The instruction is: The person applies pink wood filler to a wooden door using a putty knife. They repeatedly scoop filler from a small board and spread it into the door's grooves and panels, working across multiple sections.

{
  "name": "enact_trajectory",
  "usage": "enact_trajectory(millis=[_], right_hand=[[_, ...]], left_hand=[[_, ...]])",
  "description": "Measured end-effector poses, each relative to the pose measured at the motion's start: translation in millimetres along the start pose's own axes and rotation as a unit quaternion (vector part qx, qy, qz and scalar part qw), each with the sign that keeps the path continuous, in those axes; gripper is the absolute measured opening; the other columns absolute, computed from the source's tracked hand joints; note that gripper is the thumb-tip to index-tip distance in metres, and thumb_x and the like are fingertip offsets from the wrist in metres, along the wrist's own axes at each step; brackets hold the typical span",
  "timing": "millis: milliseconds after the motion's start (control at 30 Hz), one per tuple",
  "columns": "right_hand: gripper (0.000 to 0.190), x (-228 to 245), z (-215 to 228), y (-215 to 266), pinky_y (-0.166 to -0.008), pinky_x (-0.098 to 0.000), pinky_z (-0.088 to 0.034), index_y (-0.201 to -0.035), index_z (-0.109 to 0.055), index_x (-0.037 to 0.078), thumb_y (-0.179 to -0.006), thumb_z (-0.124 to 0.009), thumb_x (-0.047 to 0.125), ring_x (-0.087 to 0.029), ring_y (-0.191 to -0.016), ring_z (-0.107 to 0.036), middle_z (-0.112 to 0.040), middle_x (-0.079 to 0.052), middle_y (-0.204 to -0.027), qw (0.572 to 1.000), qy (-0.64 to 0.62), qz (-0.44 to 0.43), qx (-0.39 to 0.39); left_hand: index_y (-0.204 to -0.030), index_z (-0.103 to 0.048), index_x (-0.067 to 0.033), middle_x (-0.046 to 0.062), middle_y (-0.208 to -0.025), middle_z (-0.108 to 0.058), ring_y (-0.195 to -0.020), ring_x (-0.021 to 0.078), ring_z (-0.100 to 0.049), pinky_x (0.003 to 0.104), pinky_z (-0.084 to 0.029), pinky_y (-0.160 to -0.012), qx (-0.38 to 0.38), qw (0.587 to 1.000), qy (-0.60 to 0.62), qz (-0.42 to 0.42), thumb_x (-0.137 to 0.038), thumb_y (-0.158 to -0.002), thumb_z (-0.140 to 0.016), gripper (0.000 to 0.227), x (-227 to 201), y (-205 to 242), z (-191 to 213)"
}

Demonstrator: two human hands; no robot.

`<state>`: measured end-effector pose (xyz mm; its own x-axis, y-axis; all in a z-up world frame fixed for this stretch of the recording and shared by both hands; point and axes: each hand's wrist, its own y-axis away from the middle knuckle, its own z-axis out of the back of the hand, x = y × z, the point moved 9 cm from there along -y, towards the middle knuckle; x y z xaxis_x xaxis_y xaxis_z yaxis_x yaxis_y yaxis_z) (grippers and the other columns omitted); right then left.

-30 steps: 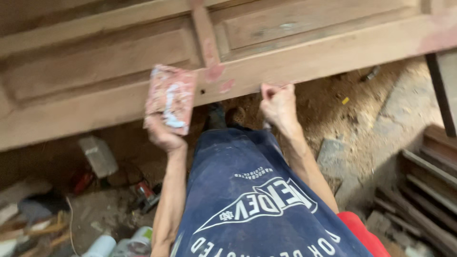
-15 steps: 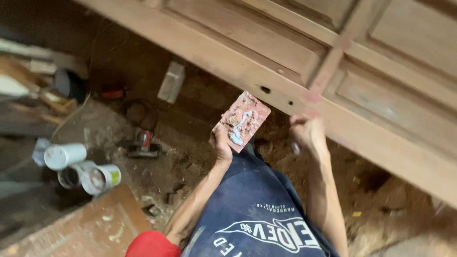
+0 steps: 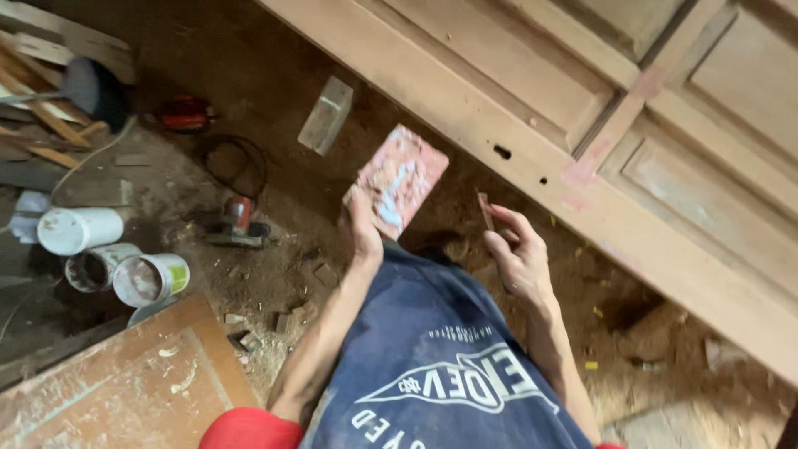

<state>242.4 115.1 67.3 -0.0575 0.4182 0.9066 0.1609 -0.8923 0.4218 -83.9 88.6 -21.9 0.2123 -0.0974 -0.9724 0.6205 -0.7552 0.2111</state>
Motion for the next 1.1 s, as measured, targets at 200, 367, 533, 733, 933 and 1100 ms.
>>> enact_trajectory(millis=[200, 367, 533, 733, 933, 1100], right_hand=[[0.029, 94.9, -94.2, -4.6, -0.089, -0.0356, -0.061, -0.12, -0.069, 0.004, -0.092, -0.07, 0.004, -0.031, -0.11, -0.071, -0.064, -0.014, -0.133, 0.938, 0.222, 0.263, 0.04], [0.028, 126.6, -152.2, -39.1, -0.082, -0.0384, -0.061, -0.12, -0.07, 0.007, -0.092, -0.068, 0.003, -0.033, -0.104, -0.071, -0.065, -0.013, -0.131, 0.938, 0.267, 0.22, -0.015], [0.028, 140.1, -186.1, -70.0, -0.079, -0.041, -0.061, -0.115, -0.073, 0.01, -0.087, -0.07, 0.008, -0.032, -0.101, -0.071, -0.066, -0.009, -0.128, 0.935, 0.306, 0.171, -0.056], [0.027, 124.1, -172.0, -91.2, -0.073, -0.0461, -0.059, -0.109, -0.075, 0.015, -0.084, -0.067, 0.015, -0.032, -0.097, -0.071, -0.067, -0.003, -0.125, 0.926, 0.377, 0.023, -0.009], [0.025, 91.1, -75.4, -109.9, -0.082, -0.0469, -0.059, -0.114, -0.072, 0.012, -0.091, -0.064, 0.014, -0.036, -0.101, -0.071, -0.062, -0.011, -0.13, 0.919, 0.375, 0.014, -0.118], [0.023, 49.7, -35.1, -139.9, -0.085, -0.0473, -0.06, -0.122, -0.067, 0.006, -0.1, -0.064, 0.012, -0.044, -0.104, -0.068, -0.05, -0.025, -0.141, 0.927, 0.291, 0.053, -0.232]], left_hand=[[-0.113, -0.07, 0.0079, 0.01, -0.105, -0.067, -0.091, 0.017, -0.058, 0.034, -0.049, -0.08, 0.039, 0.999, -0.024, -0.018, -0.036, -0.111, -0.059, 0.045, -24.7, -71.9, 1.1], [-0.11, -0.067, 0.0043, 0.009, -0.106, -0.068, -0.096, 0.0153, -0.061, 0.032, -0.052, -0.087, 0.134, 0.99, -0.023, -0.045, -0.038, -0.108, -0.06, 0.043, -66.7, -122.3, -10.4], [-0.117, -0.067, 0.0058, 0.01, -0.11, -0.071, -0.098, 0.0156, -0.064, 0.032, -0.054, -0.088, 0.228, 0.972, -0.046, -0.029, -0.038, -0.102, -0.062, 0.046, -94.2, -155.5, -28.9], [-0.118, -0.067, 0.0099, 0.015, -0.111, -0.071, -0.1, 0.0203, -0.066, 0.035, -0.054, -0.091, 0.27, 0.958, -0.088, -0.029, -0.032, -0.106, -0.058, 0.045, -102.7, -173.2, -67.8], [-0.128, -0.059, 0.0127, 0.022, -0.129, -0.066, -0.118, 0.0279, -0.065, 0.042, -0.052, -0.105, 0.276, 0.961, -0.007, -0.025, -0.031, -0.11, -0.043, 0.051, -99.2, -217.1, -127.0], [-0.132, -0.052, 0.0185, 0.028, -0.137, -0.059, -0.127, 0.0351, -0.061, 0.048, -0.05, -0.112, 0.295, 0.953, 0.066, -0.008, -0.032, -0.11, -0.048, 0.055, -65.8, -266.6, -170.0]])
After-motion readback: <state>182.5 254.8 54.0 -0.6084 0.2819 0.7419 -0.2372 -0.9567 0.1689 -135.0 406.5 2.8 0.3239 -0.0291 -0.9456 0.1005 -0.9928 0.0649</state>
